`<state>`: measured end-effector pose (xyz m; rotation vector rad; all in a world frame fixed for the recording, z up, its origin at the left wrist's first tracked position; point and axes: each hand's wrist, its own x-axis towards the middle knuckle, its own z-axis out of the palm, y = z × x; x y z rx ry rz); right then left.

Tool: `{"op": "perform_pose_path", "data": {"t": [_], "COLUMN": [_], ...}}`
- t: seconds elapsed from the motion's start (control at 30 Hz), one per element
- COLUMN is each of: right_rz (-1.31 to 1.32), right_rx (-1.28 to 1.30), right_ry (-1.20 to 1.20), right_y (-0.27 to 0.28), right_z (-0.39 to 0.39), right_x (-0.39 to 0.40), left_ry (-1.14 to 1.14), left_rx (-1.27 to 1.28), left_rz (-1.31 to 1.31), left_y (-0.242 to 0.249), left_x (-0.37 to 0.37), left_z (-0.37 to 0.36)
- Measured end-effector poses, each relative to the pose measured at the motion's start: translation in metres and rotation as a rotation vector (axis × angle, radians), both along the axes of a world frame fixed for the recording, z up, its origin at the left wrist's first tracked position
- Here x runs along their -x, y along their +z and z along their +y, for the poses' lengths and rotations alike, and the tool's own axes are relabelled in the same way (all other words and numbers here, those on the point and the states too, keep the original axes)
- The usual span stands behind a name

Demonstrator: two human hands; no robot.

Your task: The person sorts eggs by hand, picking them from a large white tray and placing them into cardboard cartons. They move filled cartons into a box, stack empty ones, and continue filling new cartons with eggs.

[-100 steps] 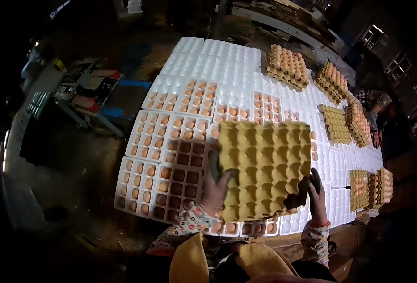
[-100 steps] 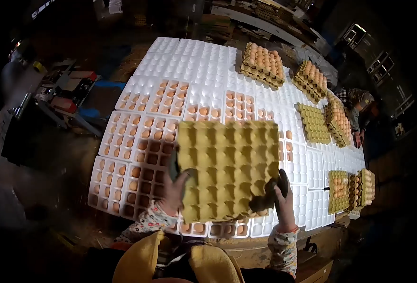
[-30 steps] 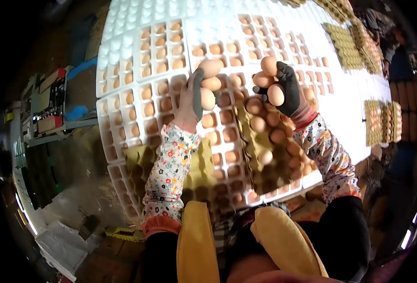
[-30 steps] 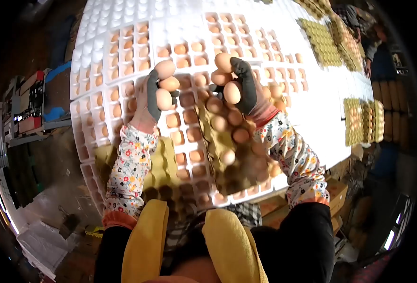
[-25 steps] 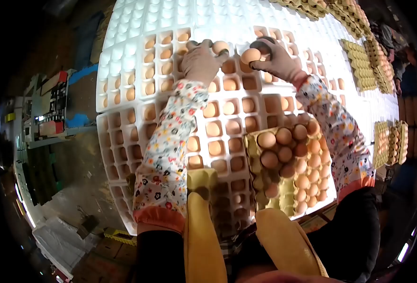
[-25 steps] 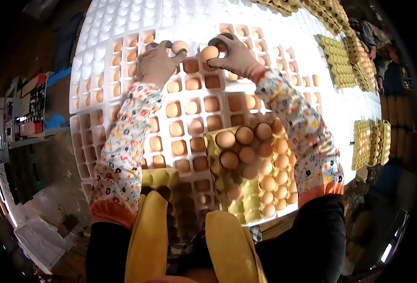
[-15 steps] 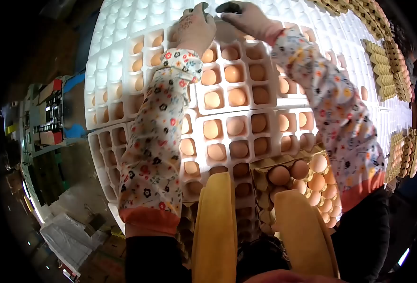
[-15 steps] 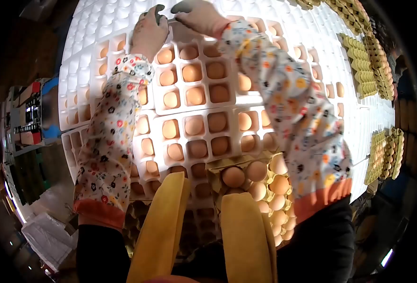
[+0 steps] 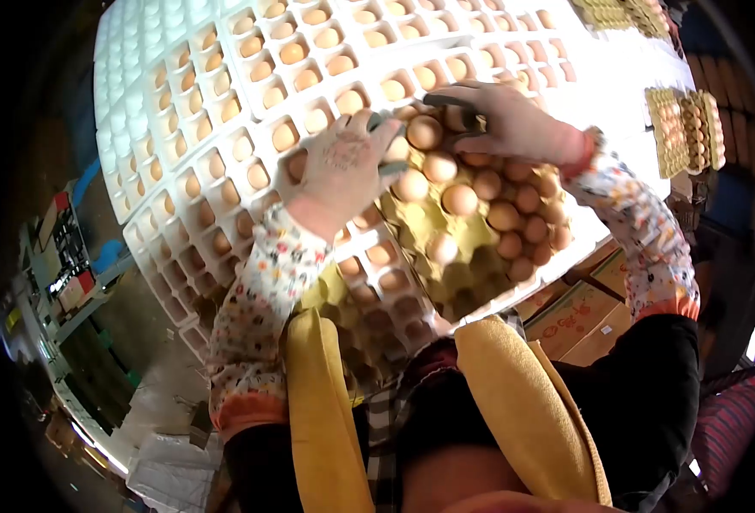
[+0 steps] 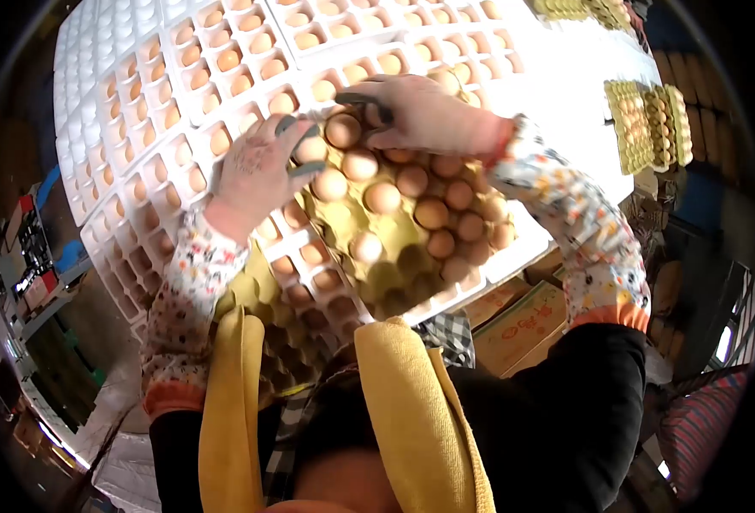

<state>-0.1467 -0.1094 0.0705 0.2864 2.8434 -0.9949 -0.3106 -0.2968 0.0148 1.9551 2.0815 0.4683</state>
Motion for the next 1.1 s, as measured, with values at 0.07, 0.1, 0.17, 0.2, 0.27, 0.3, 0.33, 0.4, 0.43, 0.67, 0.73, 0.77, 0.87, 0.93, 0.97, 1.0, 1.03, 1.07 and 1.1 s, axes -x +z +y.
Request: {"op": "perform_pose_path", "data": {"t": [0.07, 0.1, 0.17, 0.2, 0.27, 0.3, 0.33, 0.4, 0.43, 0.67, 0.73, 0.77, 0.87, 0.93, 0.97, 1.0, 1.03, 1.07, 1.1], "right_rz": [0.019, -0.143, -0.037, 0.014, 0.154, 0.188, 0.217, 0.305, 0.331, 0.172, 0.067, 0.047, -0.054, 0.122, 0.057, 0.005, 0.135, -0.076, 0.040], "right_rx": [-0.301, -0.311, -0.387, -0.426, -0.385, -0.268, -0.152, 0.566, 0.917, -0.501, -0.419, -0.257, 0.617, 1.306, 1.287, 1.264, 1.055, 0.850, 0.406], "right_ry": [0.119, 0.177, 0.235, 0.258, 0.154, 0.078, 0.011, -0.370, -0.539, 0.042, 0.067, 0.083, -0.008, -0.180, -0.175, -0.171, -0.116, -0.106, -0.017], "right_y": [-0.015, -0.019, -0.029, -0.038, -0.037, -0.037, -0.036, -0.019, -0.018, -0.033, -0.045, -0.023, -0.015, -0.017, -0.012, -0.006, -0.005, 0.004, 0.006], "right_z": [-0.013, -0.016, -0.020, -0.020, -0.023, -0.020, -0.016, -0.021, -0.025, -0.076, -0.076, -0.060, -0.010, 0.008, 0.020, 0.034, 0.039, 0.046, 0.044], "right_x": [0.006, 0.017, 0.018, 0.017, 0.004, -0.006, -0.014, -0.039, -0.049, -0.072, -0.065, -0.065, -0.086, -0.103, -0.101, -0.092, -0.079, -0.066, -0.054], "left_ry": [-0.018, 0.007, 0.219, 0.379, 0.654, 0.622, 0.592, 0.486, 0.363, 0.646, 0.628, 0.714, 0.574, 0.310, 0.315, 0.313, 0.487, 0.646, 0.791], "left_rx": [0.019, 0.055, 0.021, -0.070, -0.275, -0.244, -0.046, 0.324, 0.281, -0.217, -0.287, -0.269, 0.218, 0.471, 0.380, 0.284, 0.206, 0.119, 0.020], "left_rz": [0.154, 0.081, -0.217, -0.733, -1.601, -1.698, -1.355, -0.662, -0.030, -1.132, -1.202, -1.344, -0.186, 0.303, 0.334, 0.375, -0.087, -0.558, -1.030], "left_y": [0.009, 0.012, 0.022, 0.018, 0.025, 0.023, 0.022, 0.045, 0.026, 0.015, 0.023, 0.032, 0.064, 0.051, 0.045, 0.039, 0.033, 0.028, 0.026], "left_x": [-0.013, -0.013, -0.018, -0.017, -0.022, -0.024, -0.030, -0.053, -0.070, -0.065, -0.065, -0.068, -0.093, -0.106, -0.104, -0.099, -0.092, -0.087, -0.082], "left_z": [0.005, 0.005, -0.006, -0.014, -0.027, -0.032, -0.035, -0.027, -0.029, -0.039, -0.033, -0.025, 0.010, 0.023, 0.020, 0.019, 0.016, 0.009, 0.000]}}
